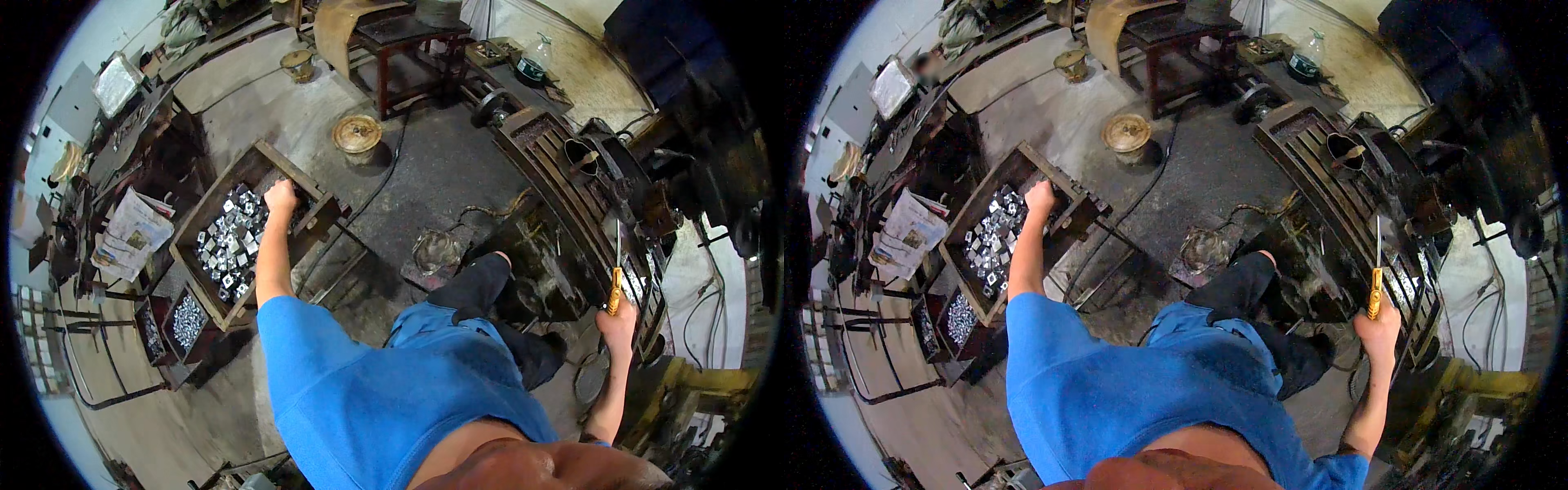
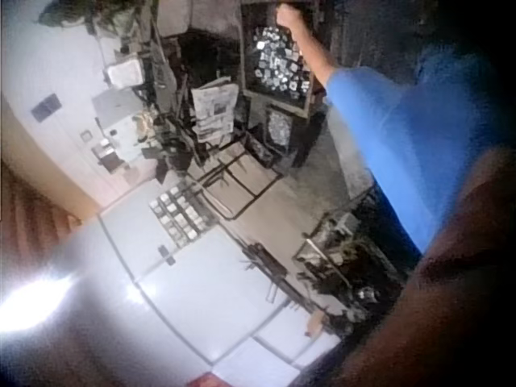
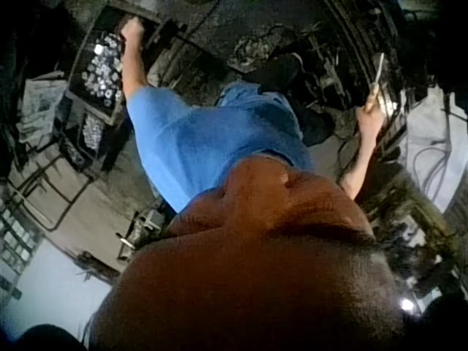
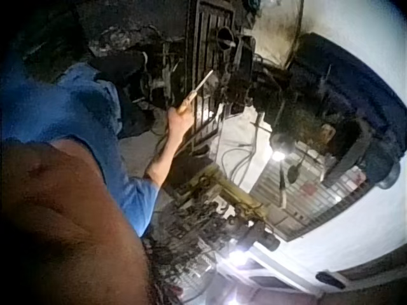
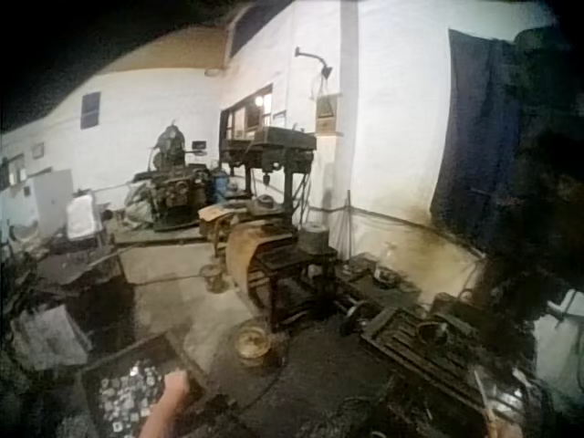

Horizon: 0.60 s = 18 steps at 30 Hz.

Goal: The person picks up a metal part from a crate, secures it on a machine, operates the machine using a lever, uses a manual deburring tool on the part, and returns the part to the crate.

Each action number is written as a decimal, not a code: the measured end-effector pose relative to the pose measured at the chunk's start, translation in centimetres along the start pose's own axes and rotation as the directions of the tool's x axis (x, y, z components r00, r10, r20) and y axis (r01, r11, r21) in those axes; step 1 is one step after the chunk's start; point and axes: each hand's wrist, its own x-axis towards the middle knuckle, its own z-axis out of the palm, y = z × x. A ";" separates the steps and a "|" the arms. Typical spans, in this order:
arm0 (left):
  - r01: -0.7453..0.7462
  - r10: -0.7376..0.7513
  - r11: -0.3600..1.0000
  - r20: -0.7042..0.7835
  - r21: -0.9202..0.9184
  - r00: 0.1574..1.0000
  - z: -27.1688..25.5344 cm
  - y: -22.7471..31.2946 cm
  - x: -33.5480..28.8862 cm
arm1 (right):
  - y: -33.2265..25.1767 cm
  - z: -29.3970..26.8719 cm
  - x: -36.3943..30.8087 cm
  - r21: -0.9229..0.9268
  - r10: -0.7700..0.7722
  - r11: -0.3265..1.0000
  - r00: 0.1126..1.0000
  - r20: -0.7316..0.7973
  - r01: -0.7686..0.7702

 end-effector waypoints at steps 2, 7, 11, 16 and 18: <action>0.018 -0.019 1.000 -0.041 -0.007 0.999 0.2 -0.2 -0.5 | -0.1 -0.3 0.1 0.005 -0.020 1.000 1.000 0.003 0.020; 0.195 -0.286 0.883 -0.158 -0.428 0.945 -4.3 0.0 -5.5 | -0.1 -0.8 -0.9 0.090 -0.016 0.996 0.999 -0.042 0.019; 0.138 -0.214 0.946 -0.244 -0.293 0.946 -4.5 0.2 -7.3 | 0.9 -1.3 -1.0 0.054 0.013 0.998 1.000 0.028 -0.014; -0.099 -0.081 0.731 -0.230 -0.675 0.970 -7.8 -0.9 -6.1 | -0.5 -0.7 -0.2 0.045 -0.028 0.999 0.998 0.050 0.025; -0.211 -0.100 0.117 -0.223 -0.970 0.970 -12.1 3.5 -6.5 | -3.2 -0.9 0.1 0.104 -0.043 0.994 0.985 0.168 0.026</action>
